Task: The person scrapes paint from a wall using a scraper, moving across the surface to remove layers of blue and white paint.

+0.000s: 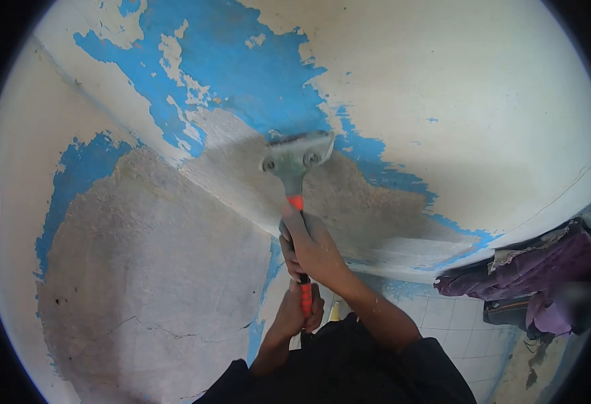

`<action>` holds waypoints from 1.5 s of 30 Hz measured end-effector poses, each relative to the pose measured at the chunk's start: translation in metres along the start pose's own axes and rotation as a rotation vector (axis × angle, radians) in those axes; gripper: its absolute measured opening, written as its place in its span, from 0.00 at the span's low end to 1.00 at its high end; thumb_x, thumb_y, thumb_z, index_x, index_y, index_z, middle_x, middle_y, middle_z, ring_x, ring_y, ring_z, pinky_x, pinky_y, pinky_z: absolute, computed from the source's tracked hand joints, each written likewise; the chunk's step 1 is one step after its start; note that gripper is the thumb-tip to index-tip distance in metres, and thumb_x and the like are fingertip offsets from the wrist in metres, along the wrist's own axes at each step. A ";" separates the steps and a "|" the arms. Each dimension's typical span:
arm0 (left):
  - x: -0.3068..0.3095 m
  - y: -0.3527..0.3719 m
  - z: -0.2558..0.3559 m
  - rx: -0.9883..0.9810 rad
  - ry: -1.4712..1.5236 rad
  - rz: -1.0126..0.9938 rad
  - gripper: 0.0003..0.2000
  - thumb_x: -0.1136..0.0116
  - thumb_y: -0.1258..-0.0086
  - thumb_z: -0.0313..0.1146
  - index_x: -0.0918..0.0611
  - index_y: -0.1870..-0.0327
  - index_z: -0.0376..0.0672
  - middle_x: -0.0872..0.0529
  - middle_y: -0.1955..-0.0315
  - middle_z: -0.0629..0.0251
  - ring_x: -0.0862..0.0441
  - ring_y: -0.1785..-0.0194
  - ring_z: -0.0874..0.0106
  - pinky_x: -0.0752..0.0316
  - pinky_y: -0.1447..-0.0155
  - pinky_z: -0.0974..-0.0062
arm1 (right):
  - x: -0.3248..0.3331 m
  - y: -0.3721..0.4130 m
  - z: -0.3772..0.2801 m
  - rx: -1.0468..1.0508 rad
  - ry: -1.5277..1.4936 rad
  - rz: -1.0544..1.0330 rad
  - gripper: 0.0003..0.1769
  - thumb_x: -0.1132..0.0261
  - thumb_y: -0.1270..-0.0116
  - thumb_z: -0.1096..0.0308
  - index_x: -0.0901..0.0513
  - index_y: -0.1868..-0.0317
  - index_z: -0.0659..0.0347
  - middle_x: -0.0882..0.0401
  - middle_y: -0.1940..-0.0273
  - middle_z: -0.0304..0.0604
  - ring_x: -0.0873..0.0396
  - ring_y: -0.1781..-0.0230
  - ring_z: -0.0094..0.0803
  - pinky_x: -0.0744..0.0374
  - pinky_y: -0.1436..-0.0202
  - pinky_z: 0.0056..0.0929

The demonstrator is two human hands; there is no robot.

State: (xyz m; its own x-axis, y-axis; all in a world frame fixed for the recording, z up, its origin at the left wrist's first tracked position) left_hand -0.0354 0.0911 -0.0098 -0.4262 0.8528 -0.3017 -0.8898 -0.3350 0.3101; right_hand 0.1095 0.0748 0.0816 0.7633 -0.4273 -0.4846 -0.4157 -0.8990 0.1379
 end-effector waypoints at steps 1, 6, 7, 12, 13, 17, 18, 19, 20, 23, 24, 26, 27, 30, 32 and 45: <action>-0.001 0.000 0.008 -0.027 -0.053 0.009 0.33 0.78 0.23 0.63 0.32 0.74 0.40 0.35 0.90 0.67 0.37 0.90 0.74 0.42 0.83 0.77 | -0.003 0.000 -0.007 0.002 -0.007 0.008 0.28 0.51 0.24 0.44 0.39 0.77 0.55 0.43 0.88 0.32 0.43 0.92 0.20 0.37 0.89 0.23; 0.002 0.008 -0.019 0.043 0.044 0.020 0.34 0.78 0.25 0.65 0.33 0.75 0.41 0.36 0.91 0.67 0.38 0.91 0.75 0.42 0.85 0.78 | 0.006 0.002 0.023 0.002 -0.029 -0.011 0.28 0.51 0.25 0.44 0.39 0.77 0.55 0.43 0.88 0.32 0.42 0.92 0.20 0.37 0.89 0.24; 0.002 0.009 -0.023 0.069 0.091 0.012 0.33 0.78 0.23 0.62 0.33 0.75 0.40 0.35 0.90 0.66 0.37 0.90 0.75 0.42 0.84 0.78 | 0.009 0.002 0.028 -0.008 -0.029 -0.005 0.28 0.51 0.25 0.43 0.39 0.77 0.55 0.43 0.88 0.32 0.41 0.92 0.20 0.36 0.89 0.24; -0.003 0.005 -0.011 0.024 0.048 -0.003 0.34 0.77 0.27 0.68 0.34 0.74 0.42 0.37 0.91 0.67 0.40 0.91 0.76 0.43 0.86 0.78 | 0.008 0.001 0.018 0.026 -0.018 -0.020 0.28 0.51 0.25 0.42 0.39 0.76 0.55 0.43 0.88 0.32 0.42 0.92 0.20 0.36 0.89 0.23; -0.004 0.000 -0.001 -0.002 0.022 -0.007 0.35 0.77 0.29 0.70 0.34 0.74 0.43 0.38 0.92 0.68 0.41 0.92 0.76 0.43 0.87 0.78 | 0.003 0.000 0.005 0.063 -0.013 -0.032 0.28 0.51 0.25 0.42 0.39 0.76 0.55 0.43 0.88 0.32 0.42 0.92 0.19 0.36 0.89 0.23; -0.013 -0.006 0.030 -0.085 0.028 -0.058 0.33 0.76 0.23 0.62 0.32 0.75 0.40 0.35 0.90 0.67 0.37 0.89 0.76 0.42 0.84 0.78 | -0.003 0.002 -0.024 0.086 -0.027 -0.030 0.29 0.51 0.25 0.42 0.38 0.76 0.56 0.42 0.88 0.32 0.42 0.92 0.19 0.36 0.89 0.23; -0.012 -0.007 0.025 -0.078 0.022 -0.054 0.33 0.76 0.23 0.62 0.32 0.75 0.40 0.35 0.90 0.67 0.37 0.89 0.76 0.42 0.84 0.78 | 0.001 0.003 -0.021 0.096 -0.024 -0.031 0.29 0.51 0.25 0.41 0.38 0.76 0.56 0.42 0.88 0.32 0.42 0.92 0.19 0.36 0.89 0.23; -0.011 -0.007 0.017 -0.072 0.015 -0.051 0.33 0.76 0.23 0.63 0.32 0.74 0.40 0.35 0.90 0.67 0.37 0.89 0.76 0.42 0.84 0.78 | 0.004 0.003 -0.018 0.108 -0.019 -0.031 0.29 0.51 0.25 0.41 0.38 0.76 0.56 0.42 0.88 0.32 0.42 0.92 0.19 0.36 0.89 0.23; -0.011 -0.007 0.010 -0.065 0.007 -0.049 0.33 0.75 0.23 0.63 0.32 0.74 0.40 0.35 0.90 0.67 0.37 0.89 0.76 0.41 0.84 0.78 | 0.007 0.002 -0.008 0.088 -0.004 -0.017 0.29 0.51 0.25 0.41 0.38 0.76 0.56 0.42 0.88 0.32 0.42 0.92 0.19 0.36 0.89 0.22; -0.010 0.000 -0.015 0.018 0.130 -0.062 0.33 0.76 0.24 0.64 0.33 0.74 0.41 0.36 0.90 0.68 0.38 0.89 0.76 0.41 0.84 0.78 | 0.019 0.004 0.021 0.025 0.014 0.017 0.29 0.50 0.25 0.42 0.38 0.76 0.56 0.42 0.88 0.32 0.41 0.92 0.19 0.37 0.89 0.22; -0.010 0.000 -0.018 0.029 0.111 -0.061 0.34 0.77 0.26 0.67 0.33 0.75 0.42 0.36 0.90 0.67 0.39 0.90 0.75 0.42 0.85 0.78 | 0.020 0.004 0.026 0.008 0.005 0.013 0.29 0.50 0.25 0.42 0.38 0.76 0.56 0.42 0.88 0.32 0.41 0.92 0.19 0.37 0.89 0.22; -0.011 0.003 -0.018 0.050 0.071 -0.049 0.36 0.78 0.30 0.71 0.34 0.76 0.43 0.38 0.92 0.67 0.41 0.92 0.75 0.44 0.87 0.78 | 0.017 0.004 0.026 -0.004 -0.010 0.004 0.28 0.50 0.25 0.43 0.38 0.76 0.56 0.42 0.88 0.32 0.42 0.92 0.19 0.37 0.89 0.22; -0.011 0.003 -0.015 0.057 0.085 -0.063 0.36 0.78 0.30 0.72 0.34 0.76 0.43 0.38 0.92 0.67 0.41 0.92 0.75 0.44 0.87 0.78 | 0.014 0.005 0.018 0.004 -0.015 0.002 0.28 0.50 0.25 0.43 0.38 0.76 0.56 0.42 0.88 0.32 0.42 0.92 0.19 0.38 0.89 0.22; -0.010 -0.001 -0.008 0.052 0.125 -0.088 0.36 0.78 0.29 0.70 0.34 0.75 0.43 0.37 0.91 0.67 0.40 0.91 0.75 0.43 0.86 0.78 | 0.013 0.003 0.014 0.000 0.001 0.002 0.28 0.50 0.25 0.44 0.38 0.76 0.56 0.42 0.88 0.32 0.43 0.92 0.19 0.38 0.88 0.22; -0.009 -0.001 -0.014 0.029 0.159 -0.076 0.34 0.78 0.26 0.67 0.33 0.73 0.41 0.35 0.89 0.67 0.38 0.90 0.75 0.41 0.85 0.79 | 0.015 0.003 0.014 -0.001 0.002 0.003 0.28 0.50 0.25 0.43 0.38 0.76 0.56 0.42 0.87 0.32 0.43 0.92 0.19 0.38 0.88 0.22; -0.018 -0.011 0.004 -0.082 0.098 -0.072 0.33 0.76 0.25 0.65 0.33 0.73 0.41 0.35 0.89 0.67 0.38 0.90 0.75 0.41 0.85 0.78 | 0.008 0.004 -0.012 0.057 0.025 -0.016 0.28 0.50 0.25 0.44 0.38 0.77 0.56 0.41 0.87 0.32 0.43 0.92 0.18 0.38 0.89 0.22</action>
Point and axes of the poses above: each hand's wrist, its own y-axis away from the middle knuckle, its own x-axis out of the back of the hand, z = x × y, the point moved 1 cm from there along -y, towards the middle knuckle
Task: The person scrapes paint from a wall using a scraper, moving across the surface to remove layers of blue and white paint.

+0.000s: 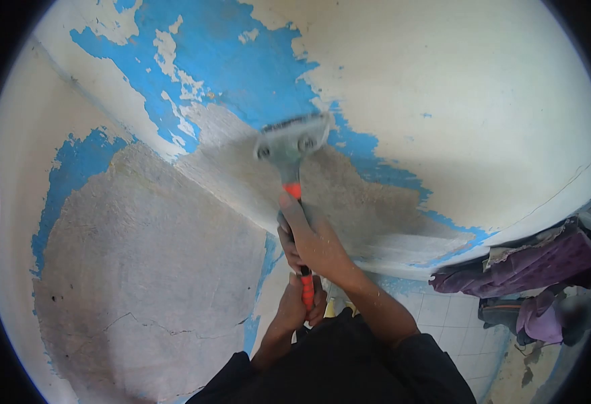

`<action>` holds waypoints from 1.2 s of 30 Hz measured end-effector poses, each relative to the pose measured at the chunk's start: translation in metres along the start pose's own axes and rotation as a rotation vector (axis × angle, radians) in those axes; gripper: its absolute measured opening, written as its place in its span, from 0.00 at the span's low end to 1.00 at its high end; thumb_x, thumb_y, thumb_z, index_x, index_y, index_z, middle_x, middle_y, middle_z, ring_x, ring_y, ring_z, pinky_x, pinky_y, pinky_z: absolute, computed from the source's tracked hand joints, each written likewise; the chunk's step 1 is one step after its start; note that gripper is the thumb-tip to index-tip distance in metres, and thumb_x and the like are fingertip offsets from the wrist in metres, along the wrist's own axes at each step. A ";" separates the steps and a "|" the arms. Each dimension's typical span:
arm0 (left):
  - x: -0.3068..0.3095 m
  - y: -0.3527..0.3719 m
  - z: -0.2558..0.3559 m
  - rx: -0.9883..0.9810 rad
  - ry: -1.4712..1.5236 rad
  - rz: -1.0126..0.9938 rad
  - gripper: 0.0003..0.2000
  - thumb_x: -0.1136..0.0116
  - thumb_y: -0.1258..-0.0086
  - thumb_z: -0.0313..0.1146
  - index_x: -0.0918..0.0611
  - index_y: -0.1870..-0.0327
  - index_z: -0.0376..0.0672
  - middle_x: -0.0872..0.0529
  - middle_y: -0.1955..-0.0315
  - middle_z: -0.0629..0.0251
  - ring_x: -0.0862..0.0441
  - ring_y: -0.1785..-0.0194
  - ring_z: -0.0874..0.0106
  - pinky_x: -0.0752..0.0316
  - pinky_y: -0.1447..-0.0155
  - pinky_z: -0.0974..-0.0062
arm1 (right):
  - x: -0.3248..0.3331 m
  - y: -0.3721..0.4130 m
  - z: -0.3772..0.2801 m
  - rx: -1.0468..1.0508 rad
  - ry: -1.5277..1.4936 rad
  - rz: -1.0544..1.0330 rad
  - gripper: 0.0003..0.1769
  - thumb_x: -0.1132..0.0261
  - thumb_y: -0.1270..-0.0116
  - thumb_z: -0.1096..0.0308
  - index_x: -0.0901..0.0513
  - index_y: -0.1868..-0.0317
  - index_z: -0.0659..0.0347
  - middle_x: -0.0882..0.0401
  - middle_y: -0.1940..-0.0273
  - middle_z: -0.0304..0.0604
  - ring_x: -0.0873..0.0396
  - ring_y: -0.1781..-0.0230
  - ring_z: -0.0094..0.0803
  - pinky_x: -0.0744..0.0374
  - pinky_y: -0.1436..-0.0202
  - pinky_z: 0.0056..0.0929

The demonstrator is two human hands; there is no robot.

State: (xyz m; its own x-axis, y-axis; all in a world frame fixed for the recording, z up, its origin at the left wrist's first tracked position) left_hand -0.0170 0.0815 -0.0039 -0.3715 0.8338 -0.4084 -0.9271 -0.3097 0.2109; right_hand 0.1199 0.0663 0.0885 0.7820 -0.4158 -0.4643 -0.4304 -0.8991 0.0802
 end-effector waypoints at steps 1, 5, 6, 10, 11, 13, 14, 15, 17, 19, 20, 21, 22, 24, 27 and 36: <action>0.001 0.005 -0.008 0.019 0.025 0.000 0.33 0.76 0.25 0.65 0.33 0.73 0.41 0.35 0.89 0.67 0.38 0.90 0.75 0.41 0.85 0.78 | 0.003 0.001 0.009 0.002 0.000 -0.001 0.28 0.50 0.25 0.44 0.38 0.77 0.55 0.41 0.87 0.32 0.43 0.92 0.18 0.39 0.89 0.22; -0.003 0.015 -0.018 0.080 0.093 0.005 0.33 0.77 0.25 0.65 0.33 0.73 0.41 0.36 0.89 0.67 0.38 0.90 0.75 0.41 0.84 0.78 | 0.006 0.002 0.022 -0.086 0.060 0.003 0.30 0.55 0.24 0.40 0.39 0.75 0.57 0.44 0.87 0.33 0.46 0.92 0.20 0.41 0.88 0.23; -0.006 0.014 -0.017 0.075 0.080 0.021 0.34 0.77 0.27 0.68 0.33 0.74 0.42 0.36 0.90 0.67 0.40 0.90 0.75 0.42 0.85 0.78 | 0.004 0.003 0.016 -0.078 0.066 0.004 0.30 0.56 0.24 0.40 0.39 0.75 0.57 0.44 0.87 0.33 0.46 0.92 0.20 0.41 0.88 0.23; -0.011 0.010 -0.014 0.071 0.041 0.060 0.36 0.77 0.30 0.71 0.34 0.75 0.43 0.38 0.91 0.67 0.43 0.91 0.75 0.45 0.86 0.77 | 0.004 0.004 0.012 -0.060 0.089 0.010 0.30 0.56 0.24 0.39 0.38 0.75 0.57 0.44 0.87 0.33 0.46 0.92 0.20 0.42 0.88 0.23; -0.012 0.010 -0.016 0.069 0.038 0.065 0.36 0.77 0.29 0.71 0.34 0.75 0.43 0.38 0.91 0.67 0.43 0.91 0.75 0.45 0.86 0.77 | 0.004 0.005 0.012 -0.075 0.084 0.017 0.30 0.56 0.25 0.39 0.38 0.75 0.57 0.44 0.87 0.33 0.46 0.92 0.20 0.41 0.88 0.23; -0.019 0.017 -0.017 0.103 0.055 0.067 0.36 0.78 0.29 0.71 0.34 0.74 0.43 0.38 0.91 0.67 0.42 0.91 0.75 0.44 0.85 0.77 | 0.005 0.010 0.014 -0.113 0.074 0.024 0.31 0.56 0.25 0.38 0.38 0.74 0.57 0.44 0.87 0.33 0.46 0.92 0.20 0.41 0.88 0.22; -0.021 0.019 -0.016 0.121 0.060 0.069 0.35 0.78 0.29 0.71 0.34 0.74 0.43 0.38 0.91 0.67 0.42 0.90 0.75 0.44 0.85 0.77 | 0.005 0.010 0.014 -0.116 0.068 0.016 0.31 0.56 0.25 0.37 0.38 0.74 0.56 0.44 0.87 0.33 0.46 0.92 0.20 0.41 0.89 0.22; -0.021 0.019 -0.014 0.111 0.044 0.072 0.35 0.78 0.29 0.70 0.34 0.74 0.43 0.38 0.90 0.67 0.42 0.90 0.75 0.44 0.85 0.77 | 0.005 0.010 0.015 -0.120 0.062 0.010 0.31 0.56 0.25 0.37 0.38 0.74 0.56 0.44 0.87 0.33 0.46 0.92 0.20 0.41 0.89 0.22; -0.021 0.020 -0.010 0.100 0.015 0.077 0.35 0.79 0.29 0.70 0.34 0.73 0.43 0.38 0.90 0.67 0.42 0.90 0.75 0.43 0.84 0.78 | 0.005 0.010 0.017 -0.120 0.058 0.005 0.32 0.56 0.26 0.36 0.38 0.74 0.56 0.44 0.87 0.33 0.46 0.92 0.20 0.41 0.89 0.22; -0.020 0.021 -0.011 0.105 0.021 0.078 0.35 0.79 0.29 0.70 0.34 0.73 0.43 0.38 0.90 0.67 0.42 0.90 0.75 0.43 0.84 0.78 | 0.005 0.008 0.019 -0.101 0.056 0.006 0.32 0.56 0.26 0.35 0.38 0.74 0.56 0.44 0.87 0.33 0.46 0.92 0.20 0.41 0.89 0.23; -0.020 0.020 -0.012 0.106 0.023 0.076 0.35 0.79 0.29 0.70 0.34 0.73 0.43 0.38 0.90 0.67 0.42 0.90 0.75 0.43 0.84 0.78 | 0.005 0.009 0.018 -0.111 0.051 0.003 0.32 0.56 0.26 0.35 0.38 0.74 0.56 0.44 0.87 0.33 0.46 0.92 0.20 0.41 0.89 0.23; -0.022 0.021 -0.014 0.110 0.042 0.066 0.35 0.79 0.29 0.70 0.34 0.73 0.43 0.38 0.90 0.67 0.42 0.90 0.75 0.43 0.84 0.78 | 0.006 0.012 0.017 -0.120 0.049 -0.001 0.32 0.56 0.27 0.35 0.38 0.74 0.56 0.44 0.87 0.33 0.47 0.92 0.20 0.41 0.90 0.23; -0.024 0.023 -0.017 0.113 0.061 0.056 0.35 0.79 0.29 0.70 0.34 0.73 0.43 0.38 0.90 0.67 0.42 0.90 0.75 0.43 0.84 0.78 | 0.006 0.013 0.015 -0.129 0.048 -0.007 0.33 0.56 0.27 0.34 0.38 0.74 0.56 0.45 0.87 0.33 0.47 0.93 0.20 0.41 0.90 0.23; -0.024 0.022 -0.017 0.101 0.066 0.061 0.35 0.78 0.29 0.71 0.34 0.73 0.43 0.38 0.90 0.67 0.42 0.90 0.75 0.44 0.85 0.77 | 0.005 0.011 0.011 -0.130 0.041 -0.015 0.31 0.54 0.26 0.38 0.39 0.76 0.56 0.44 0.88 0.32 0.45 0.93 0.19 0.40 0.90 0.23; -0.025 0.018 -0.013 0.074 0.056 0.090 0.35 0.78 0.29 0.71 0.34 0.73 0.43 0.38 0.90 0.67 0.43 0.90 0.75 0.44 0.85 0.77 | 0.003 0.007 0.007 -0.128 0.037 -0.021 0.31 0.53 0.25 0.39 0.39 0.77 0.55 0.44 0.88 0.31 0.44 0.93 0.19 0.39 0.89 0.22; -0.027 0.021 -0.021 0.095 0.083 0.097 0.35 0.79 0.28 0.70 0.34 0.74 0.44 0.39 0.91 0.67 0.44 0.91 0.75 0.45 0.86 0.77 | 0.007 0.011 0.016 -0.170 0.056 -0.016 0.32 0.55 0.27 0.34 0.39 0.75 0.56 0.45 0.87 0.32 0.48 0.91 0.19 0.42 0.89 0.22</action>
Point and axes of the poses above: each hand's wrist, its own y-axis away from the middle knuckle, its own x-axis out of the back of the hand, z = x × y, the point moved 1 cm from there along -y, towards the middle knuckle
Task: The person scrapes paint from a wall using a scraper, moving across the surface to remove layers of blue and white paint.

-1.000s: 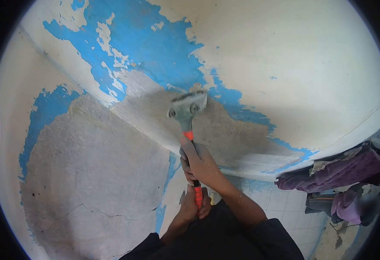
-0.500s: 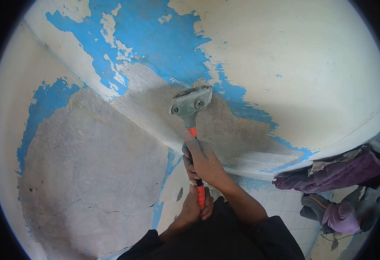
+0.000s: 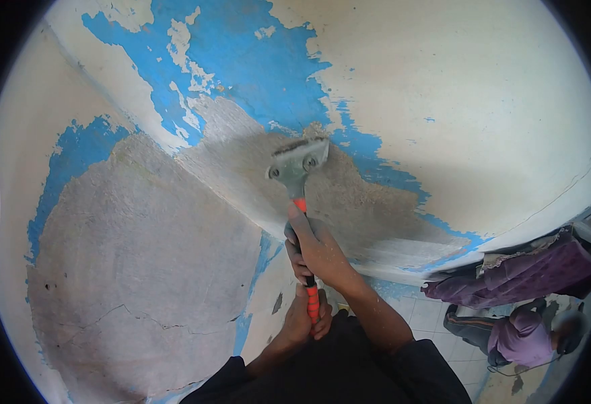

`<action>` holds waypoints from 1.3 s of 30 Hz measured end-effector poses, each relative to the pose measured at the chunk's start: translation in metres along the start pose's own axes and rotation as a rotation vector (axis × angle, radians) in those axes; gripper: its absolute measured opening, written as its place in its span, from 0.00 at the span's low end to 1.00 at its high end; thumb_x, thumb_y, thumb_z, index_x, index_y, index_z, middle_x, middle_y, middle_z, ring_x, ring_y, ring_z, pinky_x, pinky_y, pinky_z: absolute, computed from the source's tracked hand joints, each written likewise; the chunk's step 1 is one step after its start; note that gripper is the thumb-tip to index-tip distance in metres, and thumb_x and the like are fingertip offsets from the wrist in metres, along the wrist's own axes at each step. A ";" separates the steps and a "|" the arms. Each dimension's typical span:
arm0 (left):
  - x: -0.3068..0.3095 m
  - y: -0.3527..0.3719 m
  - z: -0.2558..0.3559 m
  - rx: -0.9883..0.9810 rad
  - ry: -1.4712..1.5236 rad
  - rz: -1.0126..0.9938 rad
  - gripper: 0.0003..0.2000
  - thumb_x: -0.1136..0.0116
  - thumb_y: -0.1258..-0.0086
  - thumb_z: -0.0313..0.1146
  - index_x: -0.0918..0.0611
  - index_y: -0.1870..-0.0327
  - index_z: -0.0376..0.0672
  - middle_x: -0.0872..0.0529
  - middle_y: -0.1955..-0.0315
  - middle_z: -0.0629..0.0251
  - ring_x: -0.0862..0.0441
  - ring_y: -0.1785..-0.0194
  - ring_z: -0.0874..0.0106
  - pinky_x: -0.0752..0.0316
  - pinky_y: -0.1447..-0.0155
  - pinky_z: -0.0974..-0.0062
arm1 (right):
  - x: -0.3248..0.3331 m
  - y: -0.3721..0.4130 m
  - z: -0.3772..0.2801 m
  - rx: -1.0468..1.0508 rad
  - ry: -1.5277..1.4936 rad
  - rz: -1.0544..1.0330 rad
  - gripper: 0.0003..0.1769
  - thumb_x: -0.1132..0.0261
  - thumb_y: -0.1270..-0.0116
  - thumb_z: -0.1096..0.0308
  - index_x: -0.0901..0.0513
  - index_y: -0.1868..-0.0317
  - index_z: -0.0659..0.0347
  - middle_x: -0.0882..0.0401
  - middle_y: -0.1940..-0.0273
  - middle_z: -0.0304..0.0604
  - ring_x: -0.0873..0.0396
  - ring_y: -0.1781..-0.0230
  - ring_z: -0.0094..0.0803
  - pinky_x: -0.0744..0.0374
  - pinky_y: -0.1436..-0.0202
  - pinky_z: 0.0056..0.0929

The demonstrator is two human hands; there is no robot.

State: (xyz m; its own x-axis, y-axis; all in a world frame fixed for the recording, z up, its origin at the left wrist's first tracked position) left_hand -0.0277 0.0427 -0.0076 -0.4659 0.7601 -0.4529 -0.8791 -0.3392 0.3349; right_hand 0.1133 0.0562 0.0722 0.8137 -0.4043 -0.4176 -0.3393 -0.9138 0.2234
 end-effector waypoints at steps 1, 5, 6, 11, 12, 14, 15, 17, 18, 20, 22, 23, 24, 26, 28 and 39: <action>-0.001 -0.002 0.006 -0.024 -0.002 0.001 0.35 0.80 0.28 0.70 0.34 0.74 0.44 0.39 0.91 0.67 0.44 0.91 0.75 0.45 0.86 0.77 | -0.001 -0.002 -0.001 -0.004 -0.006 -0.008 0.32 0.55 0.27 0.34 0.39 0.75 0.56 0.45 0.87 0.32 0.47 0.91 0.19 0.42 0.88 0.22; 0.002 -0.007 0.006 -0.055 0.009 -0.011 0.35 0.80 0.28 0.70 0.34 0.74 0.44 0.38 0.90 0.67 0.43 0.91 0.75 0.44 0.86 0.77 | -0.004 -0.003 -0.009 0.037 0.003 0.009 0.31 0.53 0.26 0.37 0.39 0.77 0.55 0.44 0.88 0.32 0.45 0.92 0.19 0.39 0.89 0.22; 0.001 -0.006 0.004 -0.034 0.006 -0.012 0.35 0.80 0.28 0.69 0.34 0.74 0.44 0.38 0.90 0.67 0.43 0.91 0.75 0.44 0.86 0.77 | -0.002 -0.001 -0.005 0.024 0.009 0.006 0.32 0.53 0.27 0.35 0.39 0.76 0.55 0.45 0.87 0.32 0.46 0.92 0.19 0.39 0.89 0.23; 0.001 -0.005 -0.002 -0.021 0.001 -0.022 0.35 0.80 0.28 0.69 0.34 0.74 0.43 0.38 0.90 0.67 0.42 0.91 0.75 0.43 0.86 0.77 | 0.002 -0.002 0.001 0.023 -0.020 0.015 0.31 0.52 0.26 0.39 0.40 0.78 0.55 0.44 0.88 0.32 0.44 0.93 0.19 0.39 0.90 0.22; 0.000 -0.005 0.000 -0.031 -0.005 -0.009 0.35 0.80 0.28 0.69 0.34 0.74 0.43 0.38 0.90 0.67 0.42 0.91 0.75 0.43 0.86 0.78 | -0.001 -0.004 -0.005 0.034 -0.015 0.016 0.31 0.52 0.26 0.39 0.41 0.78 0.55 0.44 0.88 0.32 0.44 0.93 0.19 0.38 0.90 0.23; -0.002 -0.008 0.009 -0.053 -0.024 0.012 0.35 0.81 0.28 0.69 0.34 0.74 0.43 0.37 0.90 0.67 0.42 0.91 0.74 0.43 0.86 0.78 | -0.003 -0.004 -0.006 0.051 -0.009 0.012 0.31 0.52 0.25 0.39 0.41 0.78 0.55 0.44 0.88 0.32 0.44 0.93 0.19 0.39 0.90 0.23; -0.001 -0.007 0.006 -0.045 -0.018 0.004 0.35 0.81 0.28 0.69 0.34 0.74 0.43 0.37 0.90 0.67 0.42 0.91 0.74 0.43 0.86 0.78 | -0.002 -0.004 -0.005 0.058 -0.002 0.005 0.31 0.52 0.25 0.40 0.41 0.78 0.55 0.44 0.88 0.32 0.45 0.93 0.19 0.39 0.90 0.23; 0.002 -0.007 -0.001 -0.037 -0.001 -0.013 0.35 0.81 0.28 0.69 0.34 0.74 0.43 0.37 0.90 0.67 0.42 0.91 0.74 0.43 0.86 0.78 | 0.002 -0.004 -0.004 0.048 0.022 -0.011 0.31 0.53 0.26 0.37 0.40 0.77 0.55 0.45 0.88 0.32 0.45 0.93 0.20 0.39 0.89 0.24; 0.001 -0.006 -0.002 -0.032 0.002 -0.017 0.35 0.81 0.28 0.69 0.33 0.74 0.43 0.37 0.90 0.67 0.42 0.91 0.74 0.43 0.86 0.78 | 0.004 -0.001 0.000 0.029 0.031 -0.019 0.32 0.54 0.27 0.34 0.39 0.76 0.55 0.45 0.88 0.32 0.45 0.92 0.20 0.38 0.89 0.24; -0.001 -0.004 -0.002 -0.015 0.003 -0.028 0.35 0.80 0.28 0.69 0.33 0.74 0.43 0.37 0.90 0.67 0.42 0.91 0.74 0.43 0.86 0.78 | 0.006 -0.002 0.001 0.022 0.042 -0.027 0.34 0.55 0.28 0.32 0.39 0.74 0.56 0.45 0.87 0.32 0.46 0.92 0.20 0.38 0.88 0.24; -0.001 -0.005 0.000 -0.024 -0.015 -0.012 0.35 0.80 0.28 0.69 0.33 0.74 0.43 0.37 0.90 0.67 0.42 0.91 0.75 0.43 0.86 0.78 | 0.005 -0.003 0.001 0.041 0.045 -0.028 0.34 0.55 0.28 0.32 0.39 0.74 0.56 0.45 0.87 0.32 0.46 0.92 0.20 0.38 0.88 0.24; 0.000 -0.006 0.002 -0.031 -0.025 -0.006 0.35 0.80 0.28 0.69 0.33 0.73 0.43 0.38 0.90 0.67 0.42 0.91 0.75 0.43 0.86 0.78 | 0.005 -0.003 0.002 0.034 0.033 -0.032 0.33 0.56 0.28 0.32 0.39 0.74 0.56 0.45 0.87 0.32 0.46 0.92 0.20 0.38 0.88 0.24; -0.001 -0.006 0.001 -0.032 -0.024 -0.005 0.35 0.80 0.28 0.69 0.33 0.73 0.43 0.38 0.90 0.67 0.42 0.91 0.75 0.43 0.86 0.78 | 0.005 -0.003 0.002 0.029 0.025 -0.037 0.33 0.56 0.28 0.32 0.39 0.74 0.56 0.45 0.87 0.32 0.46 0.92 0.20 0.38 0.88 0.24; -0.003 -0.005 -0.002 -0.036 -0.019 -0.003 0.35 0.80 0.28 0.69 0.34 0.73 0.43 0.37 0.90 0.67 0.42 0.91 0.75 0.43 0.86 0.78 | 0.006 -0.002 0.000 0.015 0.020 -0.045 0.33 0.56 0.28 0.32 0.39 0.74 0.56 0.45 0.87 0.32 0.47 0.91 0.20 0.38 0.88 0.24; -0.003 -0.006 -0.002 -0.037 -0.018 -0.001 0.35 0.80 0.27 0.68 0.34 0.73 0.43 0.37 0.90 0.67 0.42 0.90 0.75 0.43 0.85 0.78 | 0.006 0.000 -0.002 -0.002 0.024 -0.053 0.33 0.56 0.28 0.32 0.39 0.74 0.55 0.45 0.87 0.32 0.47 0.91 0.20 0.38 0.88 0.24; -0.003 -0.007 -0.004 -0.058 -0.054 0.040 0.34 0.80 0.26 0.67 0.34 0.73 0.42 0.37 0.90 0.66 0.42 0.90 0.74 0.43 0.85 0.77 | 0.005 -0.001 -0.005 -0.014 -0.022 -0.050 0.33 0.55 0.26 0.35 0.39 0.77 0.55 0.45 0.87 0.31 0.46 0.91 0.18 0.42 0.88 0.21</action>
Point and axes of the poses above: each hand's wrist, its own y-axis away from the middle knuckle, its own x-axis out of the back of the hand, z = x × y, the point moved 1 cm from there along -y, towards the middle knuckle
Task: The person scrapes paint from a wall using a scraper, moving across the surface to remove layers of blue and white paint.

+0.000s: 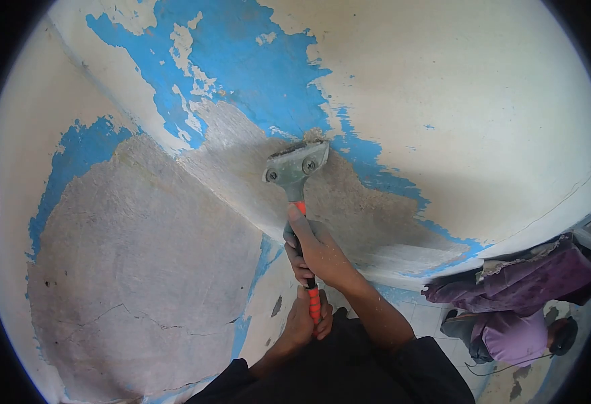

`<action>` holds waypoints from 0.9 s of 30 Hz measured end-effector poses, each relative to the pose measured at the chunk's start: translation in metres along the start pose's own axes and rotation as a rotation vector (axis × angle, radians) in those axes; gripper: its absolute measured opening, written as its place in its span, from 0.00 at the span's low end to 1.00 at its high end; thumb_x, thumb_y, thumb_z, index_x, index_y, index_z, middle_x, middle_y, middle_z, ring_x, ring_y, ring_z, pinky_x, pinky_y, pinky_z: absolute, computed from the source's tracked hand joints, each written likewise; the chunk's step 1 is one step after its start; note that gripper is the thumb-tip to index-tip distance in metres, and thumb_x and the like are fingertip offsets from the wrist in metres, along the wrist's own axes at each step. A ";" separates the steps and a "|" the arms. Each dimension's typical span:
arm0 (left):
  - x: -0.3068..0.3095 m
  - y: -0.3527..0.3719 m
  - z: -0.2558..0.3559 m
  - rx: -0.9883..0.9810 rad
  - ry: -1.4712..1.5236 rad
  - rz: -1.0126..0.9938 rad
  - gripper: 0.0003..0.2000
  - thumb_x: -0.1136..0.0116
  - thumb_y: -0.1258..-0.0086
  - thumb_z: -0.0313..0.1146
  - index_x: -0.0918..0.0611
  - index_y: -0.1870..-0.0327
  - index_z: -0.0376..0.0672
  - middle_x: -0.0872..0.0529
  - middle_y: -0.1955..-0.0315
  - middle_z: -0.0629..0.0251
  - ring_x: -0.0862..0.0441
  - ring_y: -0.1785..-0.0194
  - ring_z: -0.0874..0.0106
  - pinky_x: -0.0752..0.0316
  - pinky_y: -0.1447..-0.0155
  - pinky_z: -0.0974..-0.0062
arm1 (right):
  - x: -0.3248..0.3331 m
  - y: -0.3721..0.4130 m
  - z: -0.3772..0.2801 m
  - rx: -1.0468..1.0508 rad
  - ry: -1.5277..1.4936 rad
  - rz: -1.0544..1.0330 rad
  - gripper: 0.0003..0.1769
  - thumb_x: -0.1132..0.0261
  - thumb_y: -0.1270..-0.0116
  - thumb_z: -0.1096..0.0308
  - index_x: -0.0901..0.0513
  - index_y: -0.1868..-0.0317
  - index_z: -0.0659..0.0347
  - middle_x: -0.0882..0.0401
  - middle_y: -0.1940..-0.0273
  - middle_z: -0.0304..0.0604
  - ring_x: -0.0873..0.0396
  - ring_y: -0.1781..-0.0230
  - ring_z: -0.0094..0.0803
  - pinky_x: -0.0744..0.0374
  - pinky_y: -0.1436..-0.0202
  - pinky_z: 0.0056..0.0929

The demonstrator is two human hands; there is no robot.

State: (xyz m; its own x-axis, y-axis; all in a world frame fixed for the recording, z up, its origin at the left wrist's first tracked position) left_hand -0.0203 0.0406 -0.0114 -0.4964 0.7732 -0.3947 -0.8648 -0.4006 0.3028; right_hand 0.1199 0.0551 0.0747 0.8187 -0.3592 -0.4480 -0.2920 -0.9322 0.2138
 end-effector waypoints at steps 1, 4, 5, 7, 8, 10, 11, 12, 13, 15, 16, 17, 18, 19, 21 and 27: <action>0.000 -0.001 0.002 -0.007 0.004 0.000 0.34 0.80 0.26 0.67 0.34 0.73 0.42 0.37 0.90 0.66 0.42 0.90 0.74 0.43 0.85 0.77 | 0.000 0.000 0.000 0.001 -0.003 -0.008 0.33 0.55 0.27 0.35 0.39 0.77 0.55 0.45 0.87 0.31 0.46 0.91 0.18 0.42 0.88 0.21; -0.001 0.003 -0.003 0.009 0.020 0.003 0.34 0.80 0.26 0.67 0.34 0.73 0.43 0.37 0.90 0.66 0.42 0.90 0.74 0.43 0.85 0.77 | 0.004 0.000 0.005 -0.010 0.024 -0.031 0.35 0.57 0.30 0.29 0.39 0.75 0.55 0.46 0.87 0.32 0.47 0.91 0.20 0.39 0.88 0.24; -0.001 0.002 -0.004 0.014 0.024 0.001 0.34 0.80 0.26 0.67 0.34 0.73 0.43 0.37 0.90 0.67 0.42 0.90 0.74 0.43 0.85 0.77 | 0.004 -0.002 0.005 -0.009 0.029 -0.032 0.35 0.57 0.29 0.29 0.39 0.75 0.55 0.46 0.87 0.32 0.47 0.91 0.20 0.39 0.88 0.23; 0.001 -0.001 0.000 0.005 -0.003 0.024 0.34 0.79 0.27 0.68 0.34 0.73 0.43 0.38 0.90 0.67 0.43 0.90 0.75 0.43 0.85 0.77 | 0.004 -0.003 0.005 -0.010 0.037 -0.029 0.35 0.57 0.29 0.29 0.39 0.75 0.55 0.46 0.87 0.32 0.47 0.91 0.20 0.39 0.88 0.23; 0.002 -0.002 0.002 0.006 -0.017 0.035 0.35 0.79 0.27 0.69 0.34 0.74 0.43 0.38 0.90 0.67 0.43 0.90 0.75 0.43 0.85 0.77 | 0.002 -0.004 0.003 0.003 0.021 -0.023 0.34 0.56 0.28 0.32 0.39 0.76 0.55 0.45 0.87 0.31 0.46 0.91 0.19 0.39 0.88 0.23; 0.005 -0.004 0.006 -0.008 0.036 -0.022 0.35 0.80 0.28 0.70 0.34 0.74 0.43 0.38 0.90 0.68 0.43 0.91 0.75 0.44 0.86 0.77 | -0.003 -0.006 0.000 0.027 -0.015 -0.007 0.32 0.54 0.26 0.37 0.39 0.77 0.55 0.44 0.87 0.31 0.46 0.91 0.18 0.41 0.88 0.21; 0.006 -0.004 0.006 -0.014 0.063 -0.050 0.35 0.80 0.28 0.70 0.35 0.74 0.44 0.39 0.90 0.68 0.43 0.91 0.75 0.44 0.86 0.78 | -0.003 -0.005 0.001 0.032 -0.018 -0.006 0.31 0.54 0.25 0.37 0.39 0.77 0.55 0.44 0.87 0.31 0.45 0.92 0.18 0.41 0.88 0.21; 0.006 -0.002 0.005 0.008 0.078 -0.056 0.35 0.80 0.29 0.70 0.35 0.74 0.44 0.39 0.90 0.68 0.43 0.91 0.75 0.44 0.86 0.78 | -0.003 -0.004 0.001 0.038 -0.017 -0.007 0.31 0.54 0.25 0.38 0.39 0.77 0.55 0.44 0.87 0.31 0.45 0.92 0.18 0.41 0.89 0.21; 0.006 -0.001 0.002 0.025 0.092 -0.063 0.35 0.80 0.29 0.71 0.35 0.75 0.44 0.39 0.90 0.68 0.44 0.91 0.75 0.44 0.86 0.78 | -0.003 -0.005 0.000 0.047 -0.013 -0.012 0.31 0.54 0.25 0.38 0.39 0.77 0.56 0.44 0.87 0.31 0.45 0.92 0.18 0.40 0.89 0.21; 0.007 -0.001 0.002 0.047 0.112 -0.073 0.36 0.80 0.30 0.71 0.35 0.75 0.44 0.39 0.91 0.68 0.44 0.91 0.76 0.45 0.86 0.78 | -0.001 -0.004 0.005 0.035 0.002 0.005 0.30 0.54 0.25 0.39 0.39 0.77 0.56 0.43 0.88 0.32 0.45 0.92 0.19 0.40 0.89 0.21; 0.007 -0.001 0.002 0.057 0.116 -0.075 0.36 0.80 0.30 0.72 0.35 0.75 0.44 0.39 0.91 0.68 0.44 0.91 0.76 0.45 0.86 0.78 | -0.001 -0.005 0.007 0.028 0.008 0.015 0.30 0.54 0.24 0.40 0.39 0.76 0.56 0.43 0.88 0.32 0.44 0.92 0.19 0.40 0.89 0.22; 0.007 -0.001 0.002 0.072 0.122 -0.075 0.36 0.80 0.30 0.72 0.35 0.75 0.44 0.39 0.91 0.68 0.44 0.91 0.76 0.45 0.86 0.78 | -0.002 -0.007 0.004 0.048 0.022 0.010 0.30 0.54 0.24 0.40 0.39 0.76 0.56 0.43 0.88 0.32 0.44 0.92 0.19 0.40 0.89 0.22; 0.009 -0.002 0.003 0.051 0.109 -0.077 0.35 0.79 0.29 0.71 0.34 0.74 0.44 0.38 0.90 0.68 0.43 0.91 0.75 0.44 0.86 0.78 | -0.004 -0.009 -0.001 0.063 0.033 0.007 0.30 0.54 0.24 0.40 0.39 0.77 0.56 0.43 0.88 0.32 0.44 0.92 0.19 0.39 0.89 0.22; 0.012 -0.004 0.007 0.034 0.097 -0.078 0.35 0.78 0.28 0.70 0.34 0.73 0.43 0.37 0.90 0.67 0.42 0.91 0.75 0.42 0.85 0.78 | -0.006 -0.009 -0.001 0.076 0.042 0.006 0.30 0.54 0.24 0.40 0.39 0.77 0.56 0.43 0.88 0.33 0.44 0.92 0.19 0.39 0.89 0.22; 0.016 -0.004 0.005 0.031 0.109 -0.091 0.34 0.77 0.27 0.68 0.34 0.71 0.43 0.36 0.90 0.67 0.40 0.91 0.75 0.41 0.85 0.78 | -0.007 -0.009 0.002 0.063 0.051 0.020 0.31 0.55 0.25 0.38 0.39 0.76 0.56 0.44 0.88 0.33 0.45 0.92 0.20 0.39 0.89 0.23; 0.018 -0.005 -0.002 0.048 0.137 -0.120 0.34 0.78 0.28 0.69 0.34 0.73 0.43 0.37 0.90 0.67 0.42 0.91 0.75 0.43 0.85 0.78 | -0.003 -0.013 0.005 0.075 0.088 0.004 0.31 0.56 0.25 0.38 0.39 0.75 0.57 0.44 0.88 0.33 0.45 0.93 0.21 0.38 0.89 0.24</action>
State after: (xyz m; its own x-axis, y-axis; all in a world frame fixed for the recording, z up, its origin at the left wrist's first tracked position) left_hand -0.0251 0.0556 -0.0214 -0.3983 0.7386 -0.5439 -0.9155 -0.2830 0.2861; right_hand 0.1187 0.0684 0.0684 0.8568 -0.3604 -0.3687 -0.3287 -0.9328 0.1480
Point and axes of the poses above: each hand's wrist, its own y-axis away from the middle knuckle, its own x-axis out of the back of the hand, z = x × y, the point moved 1 cm from there along -y, towards the middle knuckle
